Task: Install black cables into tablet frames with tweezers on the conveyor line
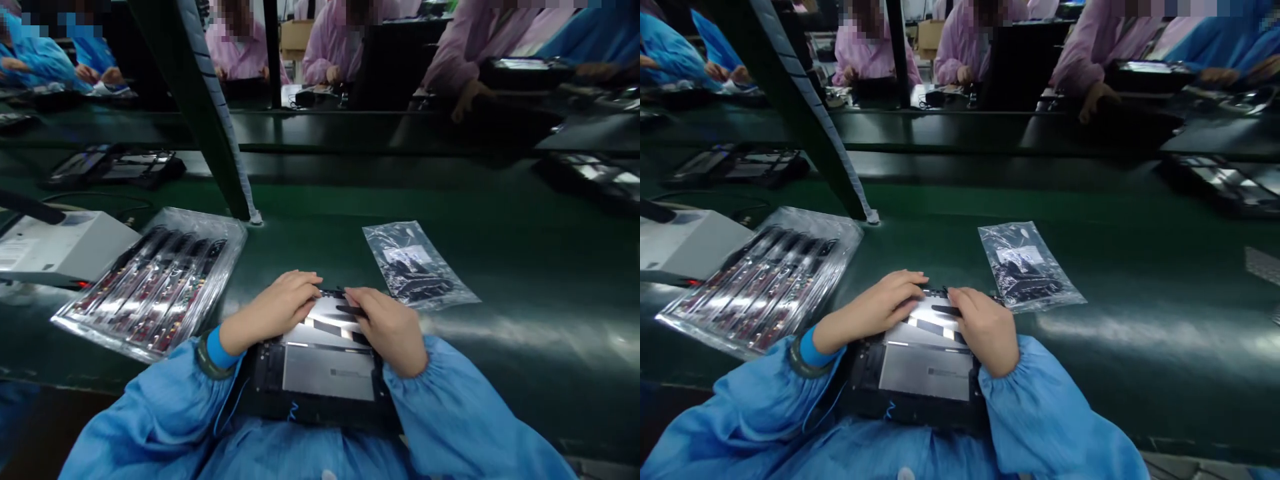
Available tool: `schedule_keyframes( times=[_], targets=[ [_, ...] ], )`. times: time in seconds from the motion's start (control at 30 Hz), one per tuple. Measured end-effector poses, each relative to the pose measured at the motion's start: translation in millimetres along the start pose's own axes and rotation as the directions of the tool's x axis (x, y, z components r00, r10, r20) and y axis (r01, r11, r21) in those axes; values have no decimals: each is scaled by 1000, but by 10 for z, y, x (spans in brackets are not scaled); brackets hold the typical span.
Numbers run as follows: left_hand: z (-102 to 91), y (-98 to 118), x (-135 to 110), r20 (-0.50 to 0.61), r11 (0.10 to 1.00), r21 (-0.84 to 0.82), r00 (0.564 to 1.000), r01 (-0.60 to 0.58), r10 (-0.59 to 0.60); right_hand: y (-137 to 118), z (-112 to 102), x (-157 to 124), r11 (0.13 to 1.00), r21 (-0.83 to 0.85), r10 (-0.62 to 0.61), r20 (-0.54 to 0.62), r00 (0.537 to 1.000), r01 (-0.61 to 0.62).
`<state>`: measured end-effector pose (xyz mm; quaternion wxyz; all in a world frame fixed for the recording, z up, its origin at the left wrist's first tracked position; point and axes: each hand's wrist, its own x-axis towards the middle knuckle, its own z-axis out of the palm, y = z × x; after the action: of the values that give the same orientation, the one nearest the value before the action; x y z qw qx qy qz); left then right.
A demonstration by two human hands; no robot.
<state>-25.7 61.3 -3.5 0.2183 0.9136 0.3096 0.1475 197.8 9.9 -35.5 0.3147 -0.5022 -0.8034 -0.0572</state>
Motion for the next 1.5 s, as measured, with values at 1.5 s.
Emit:
schedule_keyframes(
  times=[1.5],
  targets=[
    [250, -95, 38, 120, 936, 288, 977, -203, 175, -42, -228, -237, 971, -191, -100, 239, 966, 147]
  ],
)
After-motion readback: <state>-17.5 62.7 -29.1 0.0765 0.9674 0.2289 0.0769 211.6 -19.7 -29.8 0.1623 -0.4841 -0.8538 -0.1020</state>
